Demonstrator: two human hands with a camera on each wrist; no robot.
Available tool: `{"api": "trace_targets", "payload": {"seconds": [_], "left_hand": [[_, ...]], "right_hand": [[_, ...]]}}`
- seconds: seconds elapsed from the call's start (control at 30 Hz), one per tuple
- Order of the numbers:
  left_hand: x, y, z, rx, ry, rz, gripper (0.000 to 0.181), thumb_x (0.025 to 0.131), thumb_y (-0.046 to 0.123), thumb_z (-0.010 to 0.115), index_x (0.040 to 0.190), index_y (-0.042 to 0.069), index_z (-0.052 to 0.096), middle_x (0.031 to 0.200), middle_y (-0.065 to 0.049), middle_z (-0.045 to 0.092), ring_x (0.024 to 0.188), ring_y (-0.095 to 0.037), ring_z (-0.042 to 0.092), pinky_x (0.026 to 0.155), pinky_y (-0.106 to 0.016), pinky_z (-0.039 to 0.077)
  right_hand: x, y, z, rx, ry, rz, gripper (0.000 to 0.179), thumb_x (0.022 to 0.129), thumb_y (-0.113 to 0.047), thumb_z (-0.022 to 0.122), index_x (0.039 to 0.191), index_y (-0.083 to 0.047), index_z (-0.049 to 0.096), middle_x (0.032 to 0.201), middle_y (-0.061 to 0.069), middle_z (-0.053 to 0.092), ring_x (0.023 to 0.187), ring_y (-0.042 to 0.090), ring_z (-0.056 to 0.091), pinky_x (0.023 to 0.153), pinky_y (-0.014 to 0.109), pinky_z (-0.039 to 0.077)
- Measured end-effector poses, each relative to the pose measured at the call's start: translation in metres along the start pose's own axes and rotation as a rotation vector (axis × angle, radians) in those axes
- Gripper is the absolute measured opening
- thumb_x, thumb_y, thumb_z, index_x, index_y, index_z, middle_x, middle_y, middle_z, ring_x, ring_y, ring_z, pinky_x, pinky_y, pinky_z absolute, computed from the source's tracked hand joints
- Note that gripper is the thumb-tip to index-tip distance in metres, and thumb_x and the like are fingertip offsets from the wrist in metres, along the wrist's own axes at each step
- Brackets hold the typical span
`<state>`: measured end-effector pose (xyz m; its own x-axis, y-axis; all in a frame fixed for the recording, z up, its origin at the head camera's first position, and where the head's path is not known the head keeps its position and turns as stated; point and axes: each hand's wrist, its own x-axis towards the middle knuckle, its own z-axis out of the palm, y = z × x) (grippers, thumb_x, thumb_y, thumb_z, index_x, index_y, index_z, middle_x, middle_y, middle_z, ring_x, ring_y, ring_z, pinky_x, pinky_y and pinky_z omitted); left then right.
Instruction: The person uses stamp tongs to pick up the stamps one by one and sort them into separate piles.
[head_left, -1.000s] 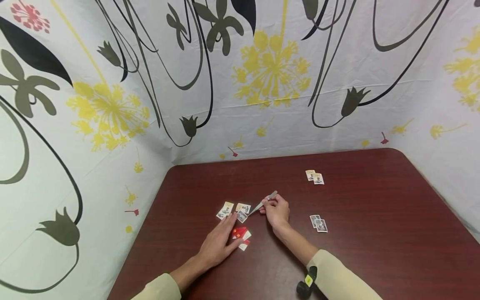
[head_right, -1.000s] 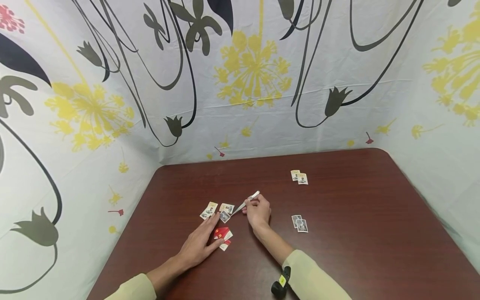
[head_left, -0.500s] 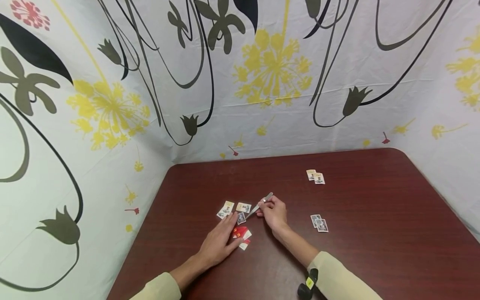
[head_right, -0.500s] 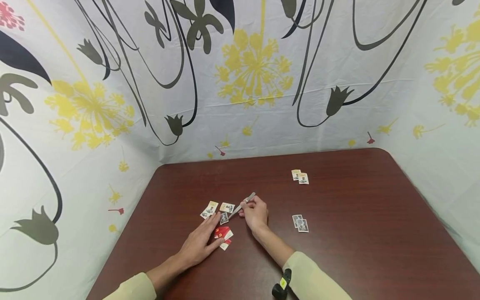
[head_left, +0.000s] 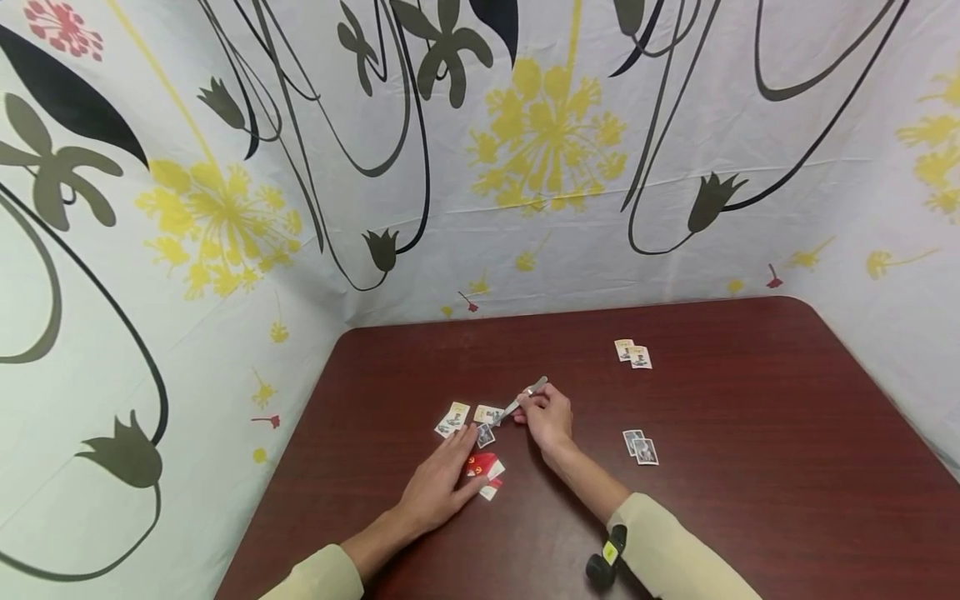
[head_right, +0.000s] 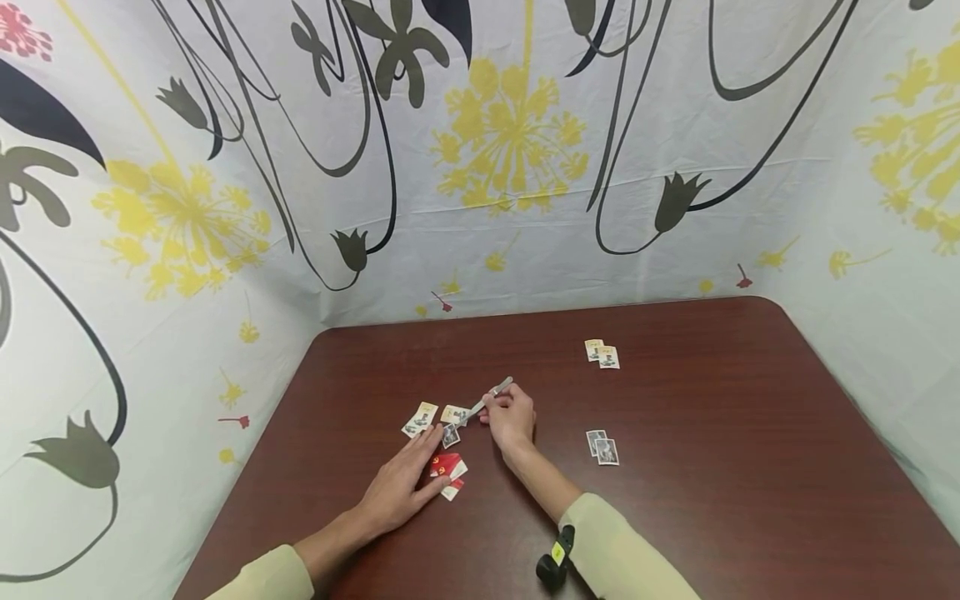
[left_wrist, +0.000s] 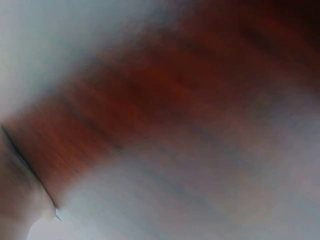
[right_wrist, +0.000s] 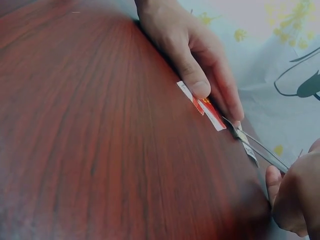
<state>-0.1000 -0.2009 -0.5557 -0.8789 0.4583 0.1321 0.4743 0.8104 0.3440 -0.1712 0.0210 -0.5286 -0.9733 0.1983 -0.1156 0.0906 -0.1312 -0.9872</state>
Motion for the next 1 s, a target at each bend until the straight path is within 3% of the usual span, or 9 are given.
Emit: {"api": "trace_targets", "payload": {"seconds": [0.37,1.0], "left_hand": [[-0.0004,0.0010,0.0003,-0.011,-0.007,0.008,0.082,0.105,0.053,0.061,0.168,0.010,0.031,0.173,-0.002,0.031,0.159,-0.023,0.028,0.122,-0.050,0.037],[-0.0004,0.0001,0.0002,-0.003,-0.006,0.011,0.083,0.105,0.053,0.062,0.168,0.010,0.031,0.173,-0.003,0.032,0.159,-0.023,0.029,0.121,-0.051,0.038]], "right_hand": [[0.0008,0.0001,0.0011,-0.057,0.016,-0.007,0.005,0.098,0.004,0.071,0.100,0.005,0.066,0.085,0.019,0.077,0.062,0.015,0.072,0.064,0.032,0.064],[-0.0007,0.0005,0.0013,-0.030,0.013,-0.013,0.006,0.098,0.005,0.070,0.099,0.007,0.065,0.086,0.023,0.076,0.067,0.023,0.075,0.064,0.035,0.064]]}}
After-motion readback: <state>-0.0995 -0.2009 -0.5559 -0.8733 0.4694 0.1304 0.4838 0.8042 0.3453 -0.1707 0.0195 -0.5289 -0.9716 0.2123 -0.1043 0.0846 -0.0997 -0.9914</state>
